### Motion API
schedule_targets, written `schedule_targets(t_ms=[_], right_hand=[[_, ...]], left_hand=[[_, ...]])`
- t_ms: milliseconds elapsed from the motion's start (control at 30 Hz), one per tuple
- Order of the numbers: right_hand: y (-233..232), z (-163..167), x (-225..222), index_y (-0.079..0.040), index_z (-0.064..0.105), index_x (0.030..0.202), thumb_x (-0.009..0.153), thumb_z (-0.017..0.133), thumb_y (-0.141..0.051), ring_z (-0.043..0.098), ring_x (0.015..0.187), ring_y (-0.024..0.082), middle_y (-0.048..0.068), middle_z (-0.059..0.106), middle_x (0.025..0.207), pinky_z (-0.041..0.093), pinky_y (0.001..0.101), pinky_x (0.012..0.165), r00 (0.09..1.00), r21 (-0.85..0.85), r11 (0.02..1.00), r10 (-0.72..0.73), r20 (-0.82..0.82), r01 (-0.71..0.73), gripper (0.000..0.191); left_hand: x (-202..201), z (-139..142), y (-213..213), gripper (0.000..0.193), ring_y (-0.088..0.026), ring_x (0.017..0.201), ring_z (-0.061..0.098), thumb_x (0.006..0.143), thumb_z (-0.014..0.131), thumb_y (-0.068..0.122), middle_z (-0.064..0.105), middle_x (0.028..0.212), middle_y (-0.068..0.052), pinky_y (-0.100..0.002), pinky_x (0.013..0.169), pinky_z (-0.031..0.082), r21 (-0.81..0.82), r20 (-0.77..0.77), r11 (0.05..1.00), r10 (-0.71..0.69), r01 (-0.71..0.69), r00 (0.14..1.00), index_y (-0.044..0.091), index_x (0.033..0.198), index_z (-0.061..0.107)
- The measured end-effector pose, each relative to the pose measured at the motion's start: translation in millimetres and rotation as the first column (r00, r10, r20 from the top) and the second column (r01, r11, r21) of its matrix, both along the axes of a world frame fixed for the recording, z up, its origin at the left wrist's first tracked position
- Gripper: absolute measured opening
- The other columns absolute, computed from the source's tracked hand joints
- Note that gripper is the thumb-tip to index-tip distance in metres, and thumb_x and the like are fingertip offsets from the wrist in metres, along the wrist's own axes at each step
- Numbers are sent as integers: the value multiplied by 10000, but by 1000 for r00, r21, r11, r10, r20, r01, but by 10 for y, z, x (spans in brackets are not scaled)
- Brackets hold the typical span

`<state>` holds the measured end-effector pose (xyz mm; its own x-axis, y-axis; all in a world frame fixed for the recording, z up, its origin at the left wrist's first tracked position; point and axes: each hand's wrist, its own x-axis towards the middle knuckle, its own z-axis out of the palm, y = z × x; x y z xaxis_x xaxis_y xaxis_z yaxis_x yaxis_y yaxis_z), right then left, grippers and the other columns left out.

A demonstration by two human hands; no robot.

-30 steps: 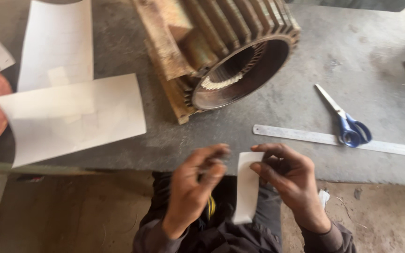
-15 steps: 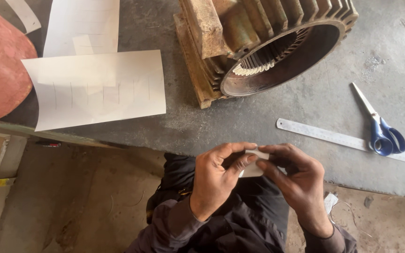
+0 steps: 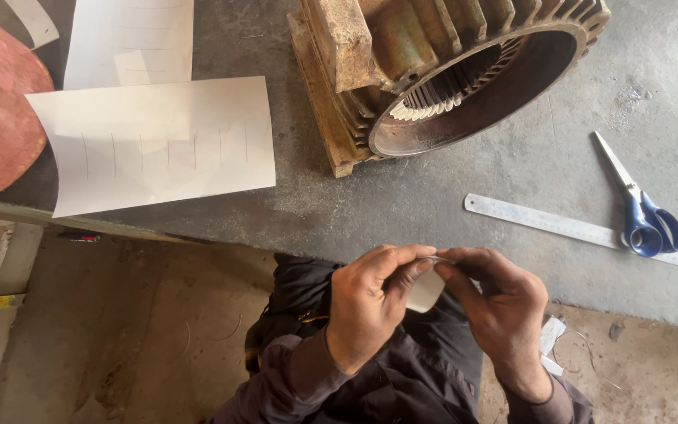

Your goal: The person cuts narrow strips from a marked white sheet using scissors, folds each strip into a small packet, and inserts it into the slots of a motor stator. The process repeats for several strips, with the person handling the sheet, scissors, and stator throughout.

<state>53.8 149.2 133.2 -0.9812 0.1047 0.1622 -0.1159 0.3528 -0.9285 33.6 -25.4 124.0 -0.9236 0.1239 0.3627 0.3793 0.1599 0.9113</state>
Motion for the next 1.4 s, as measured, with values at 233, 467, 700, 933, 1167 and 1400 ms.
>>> schedule_targets(t_ms=[233,467,700,933,1167,1400], right_hand=[[1,71,-7,-11,761,986,849,777,42,767,936,157,93,773,1022,639,250,756,996,66,997,53,-69,-49,148],[-23,142,14,-4,748,1053,825,754,42,759,969,161,98,761,1047,645,272,811,996,-132,990,56,67,-47,233],[-61,78,13,-24,774,1032,886,784,13,767,848,120,70,793,943,621,234,717,997,108,993,-52,-53,57,151],[-2,36,40,-13,742,1034,856,771,35,754,881,126,81,774,973,623,242,727,1000,-15,1000,9,-11,-9,187],[58,-9,34,0,732,1001,912,706,38,740,993,180,112,747,1074,648,296,847,993,-402,909,117,-10,-111,100],[-13,4,30,0,755,995,870,754,21,750,1002,177,126,756,1070,651,292,828,998,-232,971,57,-34,-63,126]], left_hand=[[-4,55,-82,219,-161,914,812,942,761,187,800,1004,-78,-251,763,673,149,201,984,-130,100,971,62,1122,743],[-3,31,-53,177,-160,946,803,940,759,125,792,1035,-80,-246,786,678,86,85,996,-28,21,996,61,1103,737],[35,11,-16,131,-153,982,805,976,740,98,793,1068,-75,-233,811,674,78,36,996,-35,32,999,62,1100,716],[40,23,-29,155,-145,913,798,972,744,105,783,1013,-65,-232,747,661,38,13,999,-14,14,1000,69,1121,722],[32,-29,-28,157,-148,894,800,958,762,105,788,997,-59,-235,727,654,56,57,998,-44,40,997,93,1113,738],[19,-79,-43,141,-148,938,803,990,721,94,793,1041,-63,-234,768,671,68,61,997,-22,17,998,82,1130,730]])
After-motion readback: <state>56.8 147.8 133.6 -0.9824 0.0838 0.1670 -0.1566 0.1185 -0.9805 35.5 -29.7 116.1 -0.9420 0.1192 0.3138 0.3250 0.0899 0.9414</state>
